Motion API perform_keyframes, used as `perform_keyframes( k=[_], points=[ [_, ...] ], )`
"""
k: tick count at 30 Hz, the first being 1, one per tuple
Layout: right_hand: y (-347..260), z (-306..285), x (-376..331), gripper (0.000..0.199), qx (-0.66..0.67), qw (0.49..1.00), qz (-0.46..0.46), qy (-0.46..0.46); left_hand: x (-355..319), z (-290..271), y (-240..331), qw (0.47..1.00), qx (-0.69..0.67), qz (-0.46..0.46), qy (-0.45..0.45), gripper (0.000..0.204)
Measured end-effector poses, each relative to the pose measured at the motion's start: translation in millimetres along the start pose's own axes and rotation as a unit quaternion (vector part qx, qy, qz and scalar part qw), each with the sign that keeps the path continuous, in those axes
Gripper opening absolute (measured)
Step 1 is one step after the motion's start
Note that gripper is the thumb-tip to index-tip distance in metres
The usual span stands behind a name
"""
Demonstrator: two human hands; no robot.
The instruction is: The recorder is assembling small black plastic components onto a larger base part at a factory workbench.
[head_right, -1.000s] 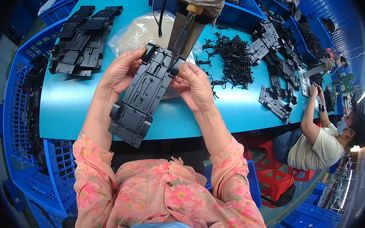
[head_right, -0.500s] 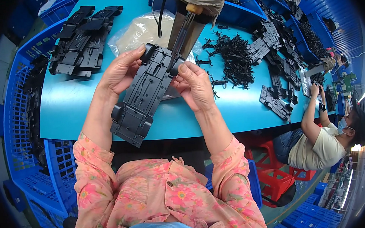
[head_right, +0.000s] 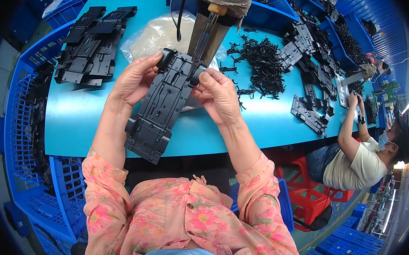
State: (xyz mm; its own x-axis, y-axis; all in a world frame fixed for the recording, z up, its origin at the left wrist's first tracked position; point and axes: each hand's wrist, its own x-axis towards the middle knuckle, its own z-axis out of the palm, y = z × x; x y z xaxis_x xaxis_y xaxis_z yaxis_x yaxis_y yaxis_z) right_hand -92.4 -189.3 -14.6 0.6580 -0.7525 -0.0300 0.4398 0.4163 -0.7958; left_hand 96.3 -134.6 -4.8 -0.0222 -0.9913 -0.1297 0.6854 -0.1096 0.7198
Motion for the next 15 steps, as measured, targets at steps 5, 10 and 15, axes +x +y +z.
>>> perform_keyframes(
  k=[5,10,15],
  points=[
    [-0.2,5.8,-0.6,0.035,0.002,1.000,-0.006,0.019,-0.1,-1.1,-0.3,1.000,0.003,0.009,-0.002,0.020],
    [-2.6,6.0,-1.5,0.035,0.003,1.000,0.000,0.009,-2.1,-2.1,2.0,1.000,0.003,0.008,-0.010,0.020],
    [-3.6,7.8,-2.6,0.034,0.007,1.000,0.001,0.009,-1.1,-1.8,1.1,1.000,0.012,0.005,-0.009,0.021]
  ],
)
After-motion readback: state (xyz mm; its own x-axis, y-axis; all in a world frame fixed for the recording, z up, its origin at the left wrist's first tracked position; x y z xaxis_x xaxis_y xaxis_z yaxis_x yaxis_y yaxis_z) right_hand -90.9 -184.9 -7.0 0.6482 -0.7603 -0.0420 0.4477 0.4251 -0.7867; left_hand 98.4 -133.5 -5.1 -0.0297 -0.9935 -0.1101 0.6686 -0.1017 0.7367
